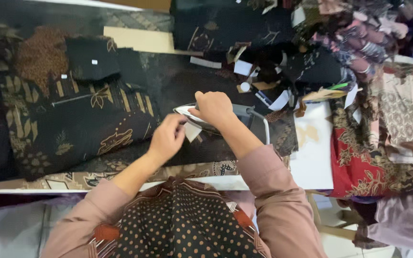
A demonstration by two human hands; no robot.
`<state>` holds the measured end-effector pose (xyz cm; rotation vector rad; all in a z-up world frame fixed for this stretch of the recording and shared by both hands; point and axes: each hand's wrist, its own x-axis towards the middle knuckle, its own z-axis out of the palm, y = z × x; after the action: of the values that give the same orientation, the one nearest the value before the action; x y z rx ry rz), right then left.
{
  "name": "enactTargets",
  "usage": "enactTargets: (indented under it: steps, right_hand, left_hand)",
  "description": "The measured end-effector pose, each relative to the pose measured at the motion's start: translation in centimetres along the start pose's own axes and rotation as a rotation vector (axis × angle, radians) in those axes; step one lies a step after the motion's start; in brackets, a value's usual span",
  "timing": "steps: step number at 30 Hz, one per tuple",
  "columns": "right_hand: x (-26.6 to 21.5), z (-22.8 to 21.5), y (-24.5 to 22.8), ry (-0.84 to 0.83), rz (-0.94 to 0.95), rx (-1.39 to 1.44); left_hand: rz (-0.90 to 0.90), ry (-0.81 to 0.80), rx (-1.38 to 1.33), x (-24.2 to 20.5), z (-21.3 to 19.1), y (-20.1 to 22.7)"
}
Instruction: The person irons small pieces of patterned fabric on a table using an iron and a white pressing cloth. They repeatedly place the cloth over the fabric, press with the iron, remove the cloth, and stack the finished pieces. Another person is visible working nearby.
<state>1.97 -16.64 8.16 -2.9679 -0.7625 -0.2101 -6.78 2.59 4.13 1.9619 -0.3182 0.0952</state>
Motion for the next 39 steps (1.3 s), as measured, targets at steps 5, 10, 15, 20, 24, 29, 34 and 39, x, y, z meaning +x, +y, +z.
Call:
enactTargets:
  steps: [5,10,15,20,24,29,34,39]
  right_hand:
    - [-1.4,0.1,-2.1,0.055,-0.061,0.034]
    - [-2.3,-0.5,-3.2,0.074,-0.081,0.024]
    - [-4.8,-1.6,-3.4,0.003,-0.031,0.048]
    - [-7.6,-3.3,-2.0,-0.119,0.057,0.029]
    - [-9.8,-5.8,4.0,-0.225,0.349,0.072]
    - [-16.9,-9.2,17.8,0.291,0.751,0.227]
    - [-24.3,-3.9,26.1,1.246,0.862,0.430]
    - [-27.7,1.3,27.2,1.607,0.873,0.482]
  left_hand:
    - [0.134,0.115,0.122,2.2,-2.8,-0.4]
    - [0.294,-0.103,0.291,4.2,-4.0,-1.5]
    - [0.327,-0.293,0.429,4.1,-3.7,-2.8]
    - [0.466,-0.308,0.702,2.4,-3.1,-3.5]
    - [0.504,-0.287,0.744,1.1,-2.8,-3.6]
    - [0.521,-0.268,0.802,0.6,-2.9,-3.1]
    - [0.518,-0.232,0.824,0.4,-2.7,-2.8]
    - [0.507,-0.225,0.833,0.4,-2.5,-2.9]
